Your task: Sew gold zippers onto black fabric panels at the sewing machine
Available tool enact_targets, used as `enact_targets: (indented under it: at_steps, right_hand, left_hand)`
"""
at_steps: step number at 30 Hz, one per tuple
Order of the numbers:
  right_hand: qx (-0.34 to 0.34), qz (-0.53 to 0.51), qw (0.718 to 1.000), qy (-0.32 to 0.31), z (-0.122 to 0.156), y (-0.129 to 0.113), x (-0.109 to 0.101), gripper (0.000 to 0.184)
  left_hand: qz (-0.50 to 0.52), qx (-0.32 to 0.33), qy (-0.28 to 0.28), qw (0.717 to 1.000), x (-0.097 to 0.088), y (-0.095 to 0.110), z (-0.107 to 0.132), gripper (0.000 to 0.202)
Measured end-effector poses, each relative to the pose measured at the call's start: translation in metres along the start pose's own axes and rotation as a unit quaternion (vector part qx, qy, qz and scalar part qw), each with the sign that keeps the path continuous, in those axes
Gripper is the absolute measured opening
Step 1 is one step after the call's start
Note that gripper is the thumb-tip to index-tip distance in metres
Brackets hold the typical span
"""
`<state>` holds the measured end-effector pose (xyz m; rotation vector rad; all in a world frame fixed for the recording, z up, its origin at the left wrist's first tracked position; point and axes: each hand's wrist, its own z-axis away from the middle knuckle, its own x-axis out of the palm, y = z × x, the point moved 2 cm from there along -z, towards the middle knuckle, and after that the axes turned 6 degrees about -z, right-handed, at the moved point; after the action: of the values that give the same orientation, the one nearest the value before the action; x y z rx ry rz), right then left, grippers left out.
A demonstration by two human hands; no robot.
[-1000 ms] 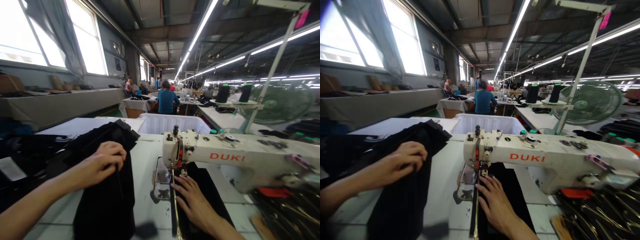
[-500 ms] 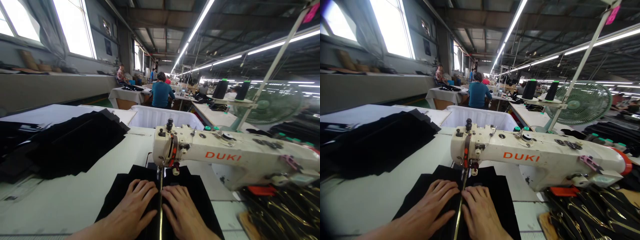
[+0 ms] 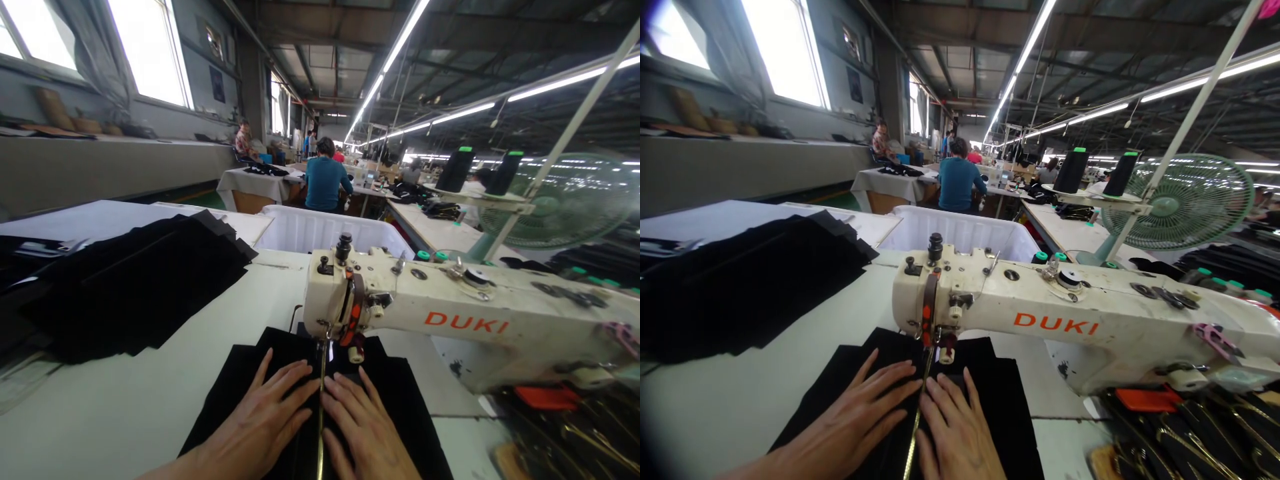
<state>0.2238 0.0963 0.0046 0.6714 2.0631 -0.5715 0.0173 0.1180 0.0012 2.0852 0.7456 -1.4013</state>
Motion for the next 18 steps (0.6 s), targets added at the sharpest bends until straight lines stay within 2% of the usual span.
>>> enact_targets:
  at_steps: [5,11,18]
  right_hand:
    - [-0.036,0.034,0.999,0.015,0.001,0.004,0.004,0.037]
    - [-0.027,0.051,0.998,0.030,0.002,0.008,0.012,0.039]
    - [-0.032,0.070,0.997,0.020,0.003,0.011,0.016,0.050]
  left_hand:
    - [-0.056,0.027,0.015,0.998,-0.006,0.003,-0.002,0.048]
    - [-0.123,0.083,-0.001,0.989,-0.016,0.008,-0.004,0.052]
    - [-0.153,0.096,0.000,0.984,-0.012,0.008,-0.003,0.053]
